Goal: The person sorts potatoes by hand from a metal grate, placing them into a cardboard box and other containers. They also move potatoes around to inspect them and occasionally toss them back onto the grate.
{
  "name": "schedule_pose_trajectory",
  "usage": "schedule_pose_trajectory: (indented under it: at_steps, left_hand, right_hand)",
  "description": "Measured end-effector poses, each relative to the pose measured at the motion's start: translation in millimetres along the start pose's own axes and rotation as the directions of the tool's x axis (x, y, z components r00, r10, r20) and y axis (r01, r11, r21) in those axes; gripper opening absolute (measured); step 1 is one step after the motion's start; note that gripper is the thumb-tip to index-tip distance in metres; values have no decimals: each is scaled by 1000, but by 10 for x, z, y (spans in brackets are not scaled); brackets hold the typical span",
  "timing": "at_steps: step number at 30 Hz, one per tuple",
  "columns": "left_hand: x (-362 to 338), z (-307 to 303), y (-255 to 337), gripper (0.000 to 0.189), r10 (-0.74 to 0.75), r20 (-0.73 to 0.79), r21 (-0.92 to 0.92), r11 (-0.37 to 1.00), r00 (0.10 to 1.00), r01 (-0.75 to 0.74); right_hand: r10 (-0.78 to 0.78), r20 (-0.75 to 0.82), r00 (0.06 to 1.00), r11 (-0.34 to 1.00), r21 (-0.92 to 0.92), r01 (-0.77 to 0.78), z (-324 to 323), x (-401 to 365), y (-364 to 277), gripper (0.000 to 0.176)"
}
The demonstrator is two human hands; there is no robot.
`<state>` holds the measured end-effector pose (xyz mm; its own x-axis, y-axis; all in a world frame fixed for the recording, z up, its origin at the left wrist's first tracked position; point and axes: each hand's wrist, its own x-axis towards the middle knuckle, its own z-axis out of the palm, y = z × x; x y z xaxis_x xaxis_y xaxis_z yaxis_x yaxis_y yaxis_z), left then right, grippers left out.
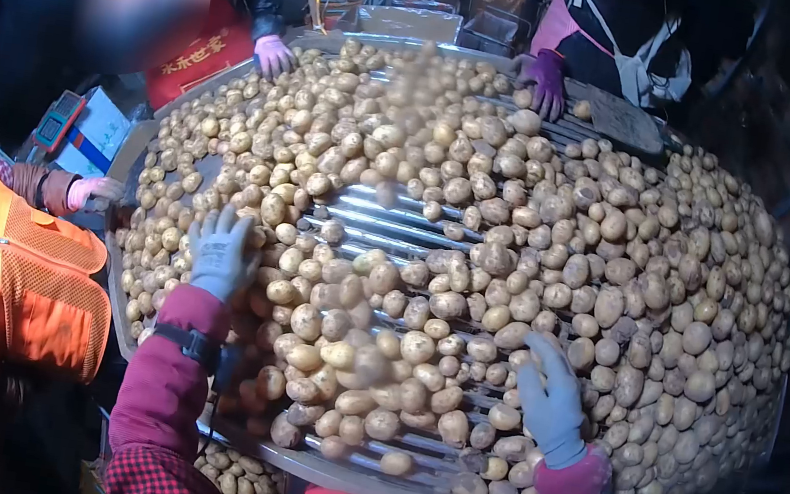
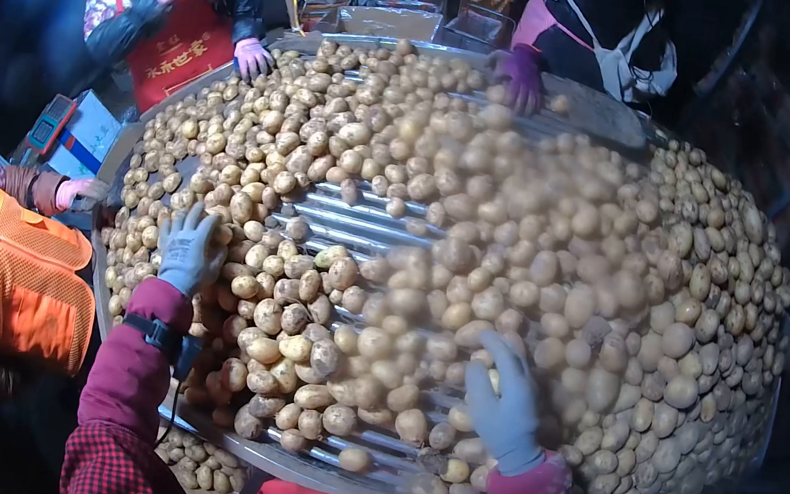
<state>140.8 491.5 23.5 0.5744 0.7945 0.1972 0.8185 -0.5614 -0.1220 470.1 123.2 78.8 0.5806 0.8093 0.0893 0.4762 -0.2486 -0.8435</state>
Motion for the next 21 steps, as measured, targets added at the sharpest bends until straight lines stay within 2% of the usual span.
schedule_pose_trajectory:
  at_steps: [1,3,5,7,9,10,11,13,14,17,21]
  left_hand:
    - [-30,37,43,60,91,-89,-56,994,992,-97]
    - [-86,100,281,57,190,-112,-190,959,975,-209]
    - [-147,-171,689,58,364,-47,-452,823,930,-345]
    - [-288,-412,1107,57,532,-3,-455,754,847,-475]
    - [-430,-273,1429,50,675,-114,-366,654,729,-662]
    - [-490,-229,1498,42,665,-59,-482,634,744,-605]
    - [-511,-202,1469,41,681,7,-521,627,732,-579]
    - [-442,-254,1334,39,712,124,-584,615,691,-530]
    - [-488,-383,1240,40,754,160,-540,607,637,-583]
    - [-793,-377,1048,41,590,51,-498,714,806,-491]
    - [-971,-525,911,37,575,83,-420,761,814,-495]
  right_hand:
    - [-21,-21,1000,1000,-10,21,27,16,16,32]
    - [-46,-58,997,998,-33,44,100,-35,108,33]
    - [82,47,996,996,25,-83,213,-140,74,34]
    - [155,105,982,982,91,-165,416,-251,112,35]
    - [80,107,991,993,83,-89,590,-317,141,36]
    - [48,125,991,996,67,-57,649,-354,111,35]
    - [13,145,989,998,51,-21,681,-385,92,35]
    - [3,134,991,999,52,-10,698,-389,74,35]
    - [1,131,991,998,57,-8,708,-403,64,35]
    - [0,146,989,997,81,-12,739,-438,186,36]
    - [-11,182,983,997,76,-3,728,-452,228,38]
